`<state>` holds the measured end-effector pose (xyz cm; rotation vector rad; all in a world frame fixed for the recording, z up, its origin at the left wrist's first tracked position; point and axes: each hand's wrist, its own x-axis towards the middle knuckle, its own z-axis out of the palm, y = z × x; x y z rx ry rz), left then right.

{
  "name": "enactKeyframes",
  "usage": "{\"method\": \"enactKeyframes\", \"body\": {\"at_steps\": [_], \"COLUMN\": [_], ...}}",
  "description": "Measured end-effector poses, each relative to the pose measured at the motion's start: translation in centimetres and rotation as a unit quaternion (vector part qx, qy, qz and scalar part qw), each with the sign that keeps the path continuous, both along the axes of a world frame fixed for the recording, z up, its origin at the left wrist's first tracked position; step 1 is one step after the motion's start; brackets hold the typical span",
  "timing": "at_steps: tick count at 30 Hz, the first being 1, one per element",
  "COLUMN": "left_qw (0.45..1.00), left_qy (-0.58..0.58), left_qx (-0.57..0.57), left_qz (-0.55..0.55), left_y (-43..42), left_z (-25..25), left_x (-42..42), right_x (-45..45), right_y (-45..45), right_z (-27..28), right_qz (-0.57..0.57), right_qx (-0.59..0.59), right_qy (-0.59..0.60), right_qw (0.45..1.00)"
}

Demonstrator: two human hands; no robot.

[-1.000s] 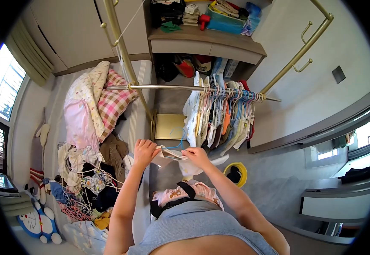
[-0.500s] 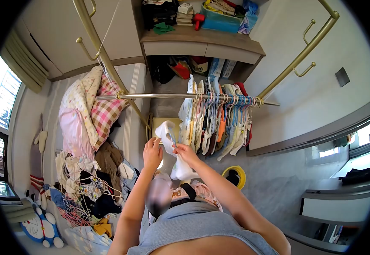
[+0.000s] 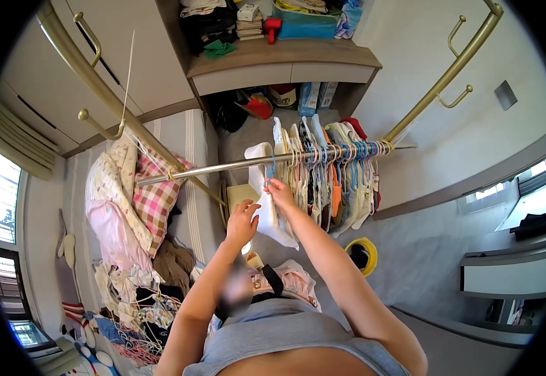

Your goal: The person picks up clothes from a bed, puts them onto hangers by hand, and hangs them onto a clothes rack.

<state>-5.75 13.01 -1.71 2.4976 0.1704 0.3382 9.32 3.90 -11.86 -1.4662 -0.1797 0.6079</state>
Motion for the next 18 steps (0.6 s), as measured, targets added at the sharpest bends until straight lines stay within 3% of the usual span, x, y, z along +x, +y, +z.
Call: {"method": "enactKeyframes", "body": {"at_steps": [9,15,18], "left_qw": [1.0,0.998,0.997], "left_qy": [0.003,0.02,0.02], "left_qx": [0.005,-0.027,-0.031], "left_qz": [0.015,0.049,0.069], "left_y": [0.2,-2.2,-3.5], "left_z": [0.1,0.7,0.5], "left_x": [2.0,3.3,3.9], "right_x": [6.9,7.8,8.1], "right_y": [-0.4,-3.8,-4.5], "right_z": [-4.5,-6.3,-5.5], "right_qz": [-0.087,-0.022,-0.02], "right_qx": [-0.065,-0.377,-0.432], "right_qy": [0.026,-0.188,-0.319], "right_qw": [0.994,0.907,0.843]}}
